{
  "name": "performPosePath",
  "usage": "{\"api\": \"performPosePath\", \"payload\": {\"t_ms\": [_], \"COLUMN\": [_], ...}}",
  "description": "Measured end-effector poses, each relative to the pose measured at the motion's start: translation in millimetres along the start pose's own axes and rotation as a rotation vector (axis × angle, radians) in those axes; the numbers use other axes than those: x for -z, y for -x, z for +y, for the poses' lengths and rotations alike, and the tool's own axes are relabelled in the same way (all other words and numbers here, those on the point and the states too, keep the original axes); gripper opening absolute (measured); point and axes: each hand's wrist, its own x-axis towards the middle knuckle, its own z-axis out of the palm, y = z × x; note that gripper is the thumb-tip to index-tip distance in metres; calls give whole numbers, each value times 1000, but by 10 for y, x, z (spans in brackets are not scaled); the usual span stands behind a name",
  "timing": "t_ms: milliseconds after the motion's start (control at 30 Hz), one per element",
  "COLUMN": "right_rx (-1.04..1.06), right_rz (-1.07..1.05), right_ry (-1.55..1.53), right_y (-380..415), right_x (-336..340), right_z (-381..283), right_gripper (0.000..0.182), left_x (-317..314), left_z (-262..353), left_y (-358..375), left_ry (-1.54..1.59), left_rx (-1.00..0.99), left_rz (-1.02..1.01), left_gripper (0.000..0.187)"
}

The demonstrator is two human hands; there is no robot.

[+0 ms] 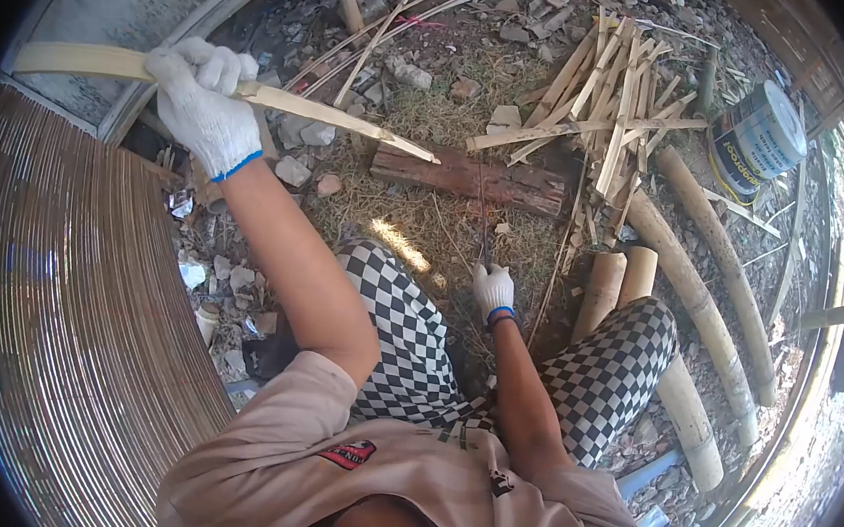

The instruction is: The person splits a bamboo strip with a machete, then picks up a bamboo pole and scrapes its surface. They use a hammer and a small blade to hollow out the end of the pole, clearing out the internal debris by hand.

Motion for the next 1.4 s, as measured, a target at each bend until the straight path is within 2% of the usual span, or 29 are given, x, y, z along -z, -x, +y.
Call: {"api": "performPosePath", "payload": {"t_ms": [100, 200, 267, 300, 333, 467, 567, 667, 733, 800, 833, 867, 933, 1000, 1033, 1133, 1167, 1200, 1300, 1333, 1400], "right_rx": [-4, 162, 246, 324, 404, 497, 561, 500, 359, 399, 377, 213, 131, 36, -25, -97, -93, -96, -102, -140, -24], "right_rz": [3, 132, 146, 179, 212, 96, 100, 102, 48, 154, 202, 136, 134, 104, 64, -98, -97, -108, -184, -235, -295], "right_ry": [8, 43, 52, 43, 31, -23, -18, 7, -43, 62, 160, 230, 327, 359, 342, 438, 371, 349, 309, 306, 455], "right_y": [196, 205, 159, 116, 74, 25, 44, 48, 46, 96, 118, 185, 373, 471, 523, 528, 496, 458, 311, 253, 418], "right_x": [52, 204, 331, 396, 471, 925, 1000, 889, 752, 641, 568, 560, 470, 340, 328, 325, 244, 173, 194, 244, 756], "right_z": [-244, -549, -840, -1010, -1195, -2138, -2346, -2119, -1783, -1380, -1138, -978, -602, -131, 2, 375, 580, 708, 811, 837, 221], "right_gripper": [43, 43, 35, 34, 32, 27, 27, 31, 33, 32, 35, 38, 40, 42, 45, 41, 39, 38, 36, 39, 40], "left_x": [210, 104, 60, 273, 275, 141, 116, 75, 86, 27, 79, 118, 47, 518, 477, -317, -523, -638, -867, -947, -929], "left_z": [112, 67, 54, -16, -26, -70, -70, 1, 16, -19, -26, -18, -28, -266, -397, -328, -323, -352, -402, -458, -571], "left_y": [-3, 22, 51, -26, -28, -63, -32, 51, 29, 66, 70, 82, 112, -82, -31, 282, 349, 386, 493, 541, 540], "left_ry": [22, -31, -61, -42, -48, -3, 9, -134, -143, -208, -216, -218, -179, -194, -508, -430, -423, -441, -417, -371, -447], "left_rx": [16, -34, -62, -32, -18, -5, -7, -69, -69, -83, -89, -103, -120, -79, -188, -102, -79, -150, -139, -62, -18], "left_rz": [32, 137, 233, 90, 88, 35, 32, 79, 121, 224, 167, 108, 184, -103, -19, 47, 31, -63, -186, -197, -196], "left_gripper": [49, 50, 51, 54, 54, 56, 57, 53, 50, 48, 47, 46, 44, 33, 30, 36, 42, 46, 49, 47, 47]}}
